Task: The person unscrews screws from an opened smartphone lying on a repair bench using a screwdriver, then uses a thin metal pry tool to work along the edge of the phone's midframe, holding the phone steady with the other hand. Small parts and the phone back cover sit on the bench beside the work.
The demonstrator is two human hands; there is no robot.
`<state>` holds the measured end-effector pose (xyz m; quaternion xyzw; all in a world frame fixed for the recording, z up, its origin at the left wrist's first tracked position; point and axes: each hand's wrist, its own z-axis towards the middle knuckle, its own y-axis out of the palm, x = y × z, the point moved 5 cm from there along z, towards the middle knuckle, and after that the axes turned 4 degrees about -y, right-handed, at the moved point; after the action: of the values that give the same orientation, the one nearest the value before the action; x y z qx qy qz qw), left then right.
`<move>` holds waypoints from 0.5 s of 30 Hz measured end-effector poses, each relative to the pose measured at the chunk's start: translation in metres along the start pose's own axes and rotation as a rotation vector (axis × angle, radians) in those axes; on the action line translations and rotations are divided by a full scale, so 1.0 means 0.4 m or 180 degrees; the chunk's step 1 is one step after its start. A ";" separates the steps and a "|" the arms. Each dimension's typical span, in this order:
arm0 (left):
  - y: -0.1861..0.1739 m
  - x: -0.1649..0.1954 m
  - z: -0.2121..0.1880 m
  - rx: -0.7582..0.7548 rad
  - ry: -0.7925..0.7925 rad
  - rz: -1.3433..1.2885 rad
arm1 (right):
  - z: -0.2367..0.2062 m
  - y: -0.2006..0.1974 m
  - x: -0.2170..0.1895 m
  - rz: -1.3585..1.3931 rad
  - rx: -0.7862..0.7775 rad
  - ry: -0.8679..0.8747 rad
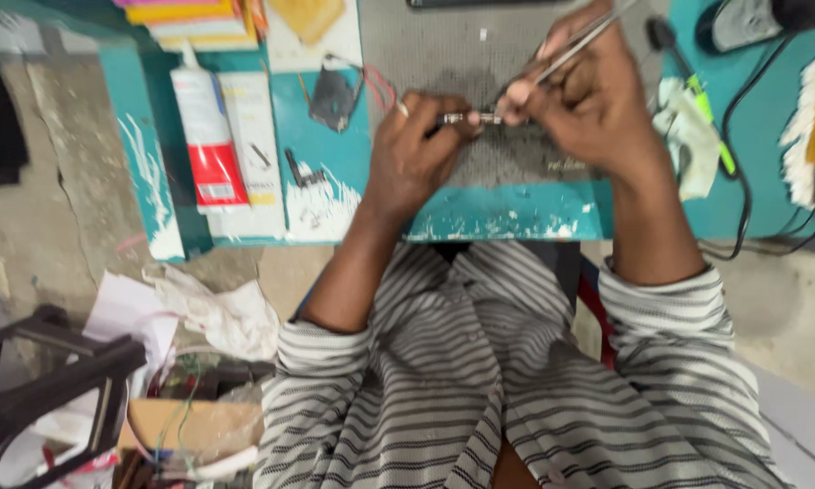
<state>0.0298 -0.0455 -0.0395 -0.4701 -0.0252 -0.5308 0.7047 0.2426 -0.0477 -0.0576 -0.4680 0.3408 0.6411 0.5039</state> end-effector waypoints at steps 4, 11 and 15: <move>-0.011 0.015 0.021 0.0035 0.0005 0.0038 | 0.028 0.006 -0.018 0.0342 0.0261 0.0105; -0.008 0.026 0.009 -0.0120 -0.0011 0.0259 | 0.032 -0.003 -0.045 0.0279 0.0669 -0.0206; -0.002 0.026 -0.005 -0.0065 -0.0111 0.0261 | -0.001 0.002 -0.047 0.0062 0.1052 -0.0525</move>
<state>0.0327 -0.0544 -0.0347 -0.4871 -0.0127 -0.4935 0.7205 0.2430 -0.0544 -0.0401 -0.3213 0.4035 0.6174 0.5940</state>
